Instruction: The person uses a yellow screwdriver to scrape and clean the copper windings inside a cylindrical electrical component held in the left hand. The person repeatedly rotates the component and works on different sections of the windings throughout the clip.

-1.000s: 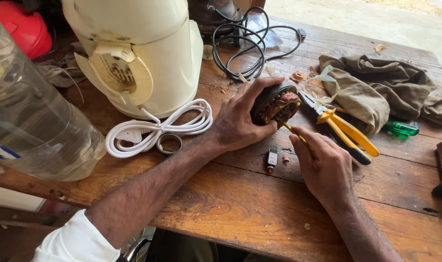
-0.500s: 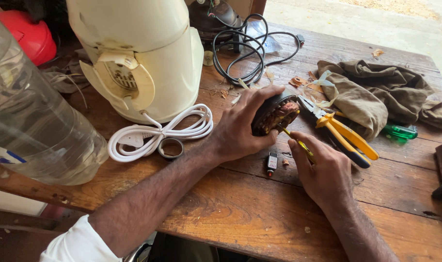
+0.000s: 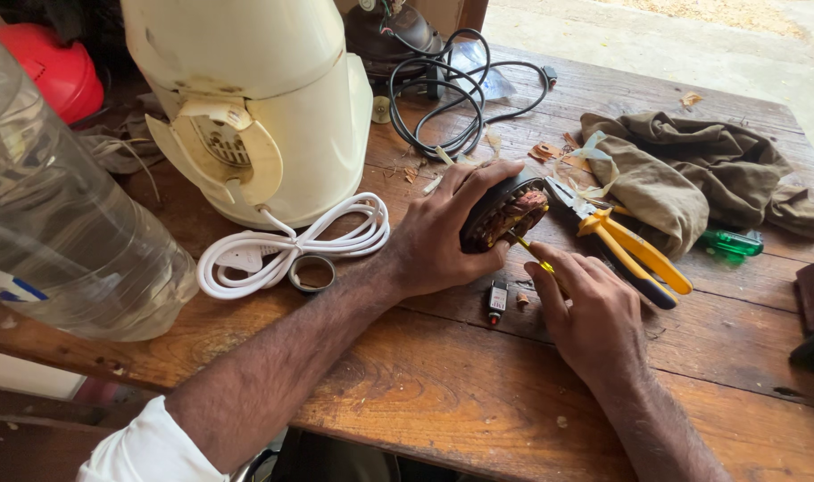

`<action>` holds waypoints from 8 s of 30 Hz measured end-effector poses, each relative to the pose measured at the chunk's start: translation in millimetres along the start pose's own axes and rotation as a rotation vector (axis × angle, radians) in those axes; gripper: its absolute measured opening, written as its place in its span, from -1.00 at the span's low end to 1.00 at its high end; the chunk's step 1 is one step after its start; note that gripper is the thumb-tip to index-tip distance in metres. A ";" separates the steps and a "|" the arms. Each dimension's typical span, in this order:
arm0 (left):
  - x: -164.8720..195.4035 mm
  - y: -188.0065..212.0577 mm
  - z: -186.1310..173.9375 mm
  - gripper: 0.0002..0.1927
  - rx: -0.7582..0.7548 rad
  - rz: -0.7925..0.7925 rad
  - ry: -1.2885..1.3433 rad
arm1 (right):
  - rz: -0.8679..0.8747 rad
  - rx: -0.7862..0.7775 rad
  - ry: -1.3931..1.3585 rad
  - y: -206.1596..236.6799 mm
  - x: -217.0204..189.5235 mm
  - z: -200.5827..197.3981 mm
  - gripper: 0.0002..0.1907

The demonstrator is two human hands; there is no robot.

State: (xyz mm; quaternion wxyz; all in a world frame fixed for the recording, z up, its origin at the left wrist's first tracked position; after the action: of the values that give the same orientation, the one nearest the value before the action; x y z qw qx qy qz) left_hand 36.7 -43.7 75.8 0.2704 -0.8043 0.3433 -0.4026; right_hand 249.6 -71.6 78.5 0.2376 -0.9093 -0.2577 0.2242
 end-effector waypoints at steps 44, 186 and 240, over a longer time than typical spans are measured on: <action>-5.2 -0.8 -16.6 -0.03 0.016 0.090 -0.039 | -0.100 0.311 -0.146 -1.1 3.5 -36.7 -0.84; 27.5 -4.6 -7.1 -0.70 -0.001 0.075 0.561 | -0.069 0.333 -0.126 -6.2 1.6 -10.9 -0.75; 18.6 11.8 7.7 -0.64 -0.586 -0.062 0.227 | 0.046 0.265 -0.543 0.2 14.7 -9.6 -0.66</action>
State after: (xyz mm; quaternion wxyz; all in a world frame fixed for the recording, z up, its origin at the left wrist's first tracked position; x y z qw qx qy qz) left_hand 47.4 -64.2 71.9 -0.0254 -0.8082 0.4477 -0.3817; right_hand 266.0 -66.4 81.7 0.2714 -0.7827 -0.2598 0.4962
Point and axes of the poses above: each hand's wrist, its own y-axis away from the middle knuckle, its own z-axis out of the palm, x = y × z, the point moved 2 cm from there along -y, towards the middle knuckle, and after that the axes turned 4 degrees about z, right-handed, at the moved point
